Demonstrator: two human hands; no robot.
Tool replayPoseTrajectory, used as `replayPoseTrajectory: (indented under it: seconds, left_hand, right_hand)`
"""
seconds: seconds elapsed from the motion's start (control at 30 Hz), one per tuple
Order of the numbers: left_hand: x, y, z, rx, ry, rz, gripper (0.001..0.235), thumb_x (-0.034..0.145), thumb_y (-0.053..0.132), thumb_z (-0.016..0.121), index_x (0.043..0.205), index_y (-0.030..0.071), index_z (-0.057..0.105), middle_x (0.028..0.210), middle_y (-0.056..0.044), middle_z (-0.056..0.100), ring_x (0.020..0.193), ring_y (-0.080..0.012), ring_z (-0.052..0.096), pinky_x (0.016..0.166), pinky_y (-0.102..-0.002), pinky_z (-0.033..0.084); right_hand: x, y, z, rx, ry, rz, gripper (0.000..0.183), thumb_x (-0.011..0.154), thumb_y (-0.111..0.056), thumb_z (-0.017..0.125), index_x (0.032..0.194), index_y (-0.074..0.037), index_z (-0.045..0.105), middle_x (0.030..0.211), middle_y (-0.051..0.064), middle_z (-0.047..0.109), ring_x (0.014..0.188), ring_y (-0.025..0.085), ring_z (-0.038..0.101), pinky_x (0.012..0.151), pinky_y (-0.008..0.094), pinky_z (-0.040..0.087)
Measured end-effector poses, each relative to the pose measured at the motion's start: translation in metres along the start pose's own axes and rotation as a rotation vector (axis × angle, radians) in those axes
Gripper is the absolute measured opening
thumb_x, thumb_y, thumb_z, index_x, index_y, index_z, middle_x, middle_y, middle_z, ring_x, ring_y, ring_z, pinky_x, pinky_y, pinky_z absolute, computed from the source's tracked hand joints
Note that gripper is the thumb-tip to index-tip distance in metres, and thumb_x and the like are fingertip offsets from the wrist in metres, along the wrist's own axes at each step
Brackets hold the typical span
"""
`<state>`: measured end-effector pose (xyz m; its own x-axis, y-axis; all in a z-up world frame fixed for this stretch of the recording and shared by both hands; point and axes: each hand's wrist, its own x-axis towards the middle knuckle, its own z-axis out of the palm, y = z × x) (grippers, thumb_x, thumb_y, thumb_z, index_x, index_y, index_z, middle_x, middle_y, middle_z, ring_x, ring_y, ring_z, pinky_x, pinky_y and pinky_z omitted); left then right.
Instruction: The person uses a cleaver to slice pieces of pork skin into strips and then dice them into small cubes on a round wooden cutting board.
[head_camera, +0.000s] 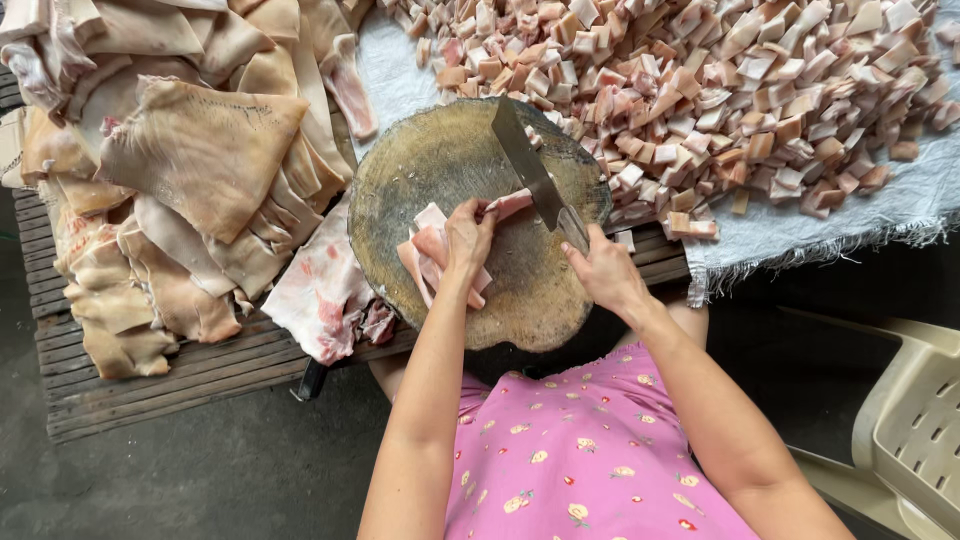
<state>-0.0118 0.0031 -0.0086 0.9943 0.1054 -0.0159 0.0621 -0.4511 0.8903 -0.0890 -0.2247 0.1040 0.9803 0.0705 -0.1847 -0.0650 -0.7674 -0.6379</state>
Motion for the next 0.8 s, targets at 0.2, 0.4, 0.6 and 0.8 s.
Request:
replayPoseTrajectory:
  seconds: [0.2, 0.4, 0.6, 0.8]
  left_hand:
    - [0.004, 0.009, 0.0, -0.137, -0.08, -0.136, 0.017, 0.092, 0.01, 0.069, 0.107, 0.001, 0.071, 0.093, -0.011, 0.071, 0.076, -0.016, 0.071, 0.07, -0.032, 0.059]
    - [0.003, 0.026, -0.01, -0.068, -0.082, -0.13, 0.014, 0.092, 0.008, 0.07, 0.101, -0.002, 0.069, 0.09, -0.012, 0.072, 0.077, -0.0165, 0.071, 0.072, -0.031, 0.058]
    - [0.004, 0.017, -0.008, -0.025, -0.056, -0.063, 0.013, 0.092, 0.008, 0.071, 0.1, -0.002, 0.068, 0.089, -0.013, 0.074, 0.078, -0.0191, 0.071, 0.075, -0.035, 0.058]
    - [0.001, 0.028, -0.016, -0.105, -0.084, -0.198, 0.037, 0.094, 0.005, 0.056, 0.131, 0.009, 0.06, 0.123, -0.011, 0.063, 0.086, -0.0181, 0.07, 0.084, -0.04, 0.061]
  right_hand:
    - [-0.002, -0.059, -0.049, 0.195, 0.077, -0.056, 0.039, 0.104, -0.032, 0.055, 0.125, 0.0, 0.051, 0.065, 0.016, 0.069, 0.049, 0.025, 0.067, 0.045, 0.04, 0.057]
    - [0.007, -0.037, 0.027, 0.085, 0.073, -0.103, 0.032, 0.106, -0.03, 0.056, 0.113, 0.001, 0.047, 0.066, 0.022, 0.064, 0.057, 0.034, 0.064, 0.055, 0.047, 0.056]
    - [0.003, -0.026, 0.021, 0.034, -0.092, 0.132, 0.035, 0.102, -0.035, 0.061, 0.115, -0.004, 0.056, 0.071, 0.024, 0.07, 0.067, 0.038, 0.072, 0.064, 0.051, 0.056]
    - [-0.027, -0.057, -0.028, 0.165, 0.03, -0.001, 0.038, 0.1, -0.031, 0.06, 0.125, -0.003, 0.053, 0.071, 0.021, 0.071, 0.065, 0.035, 0.075, 0.06, 0.046, 0.058]
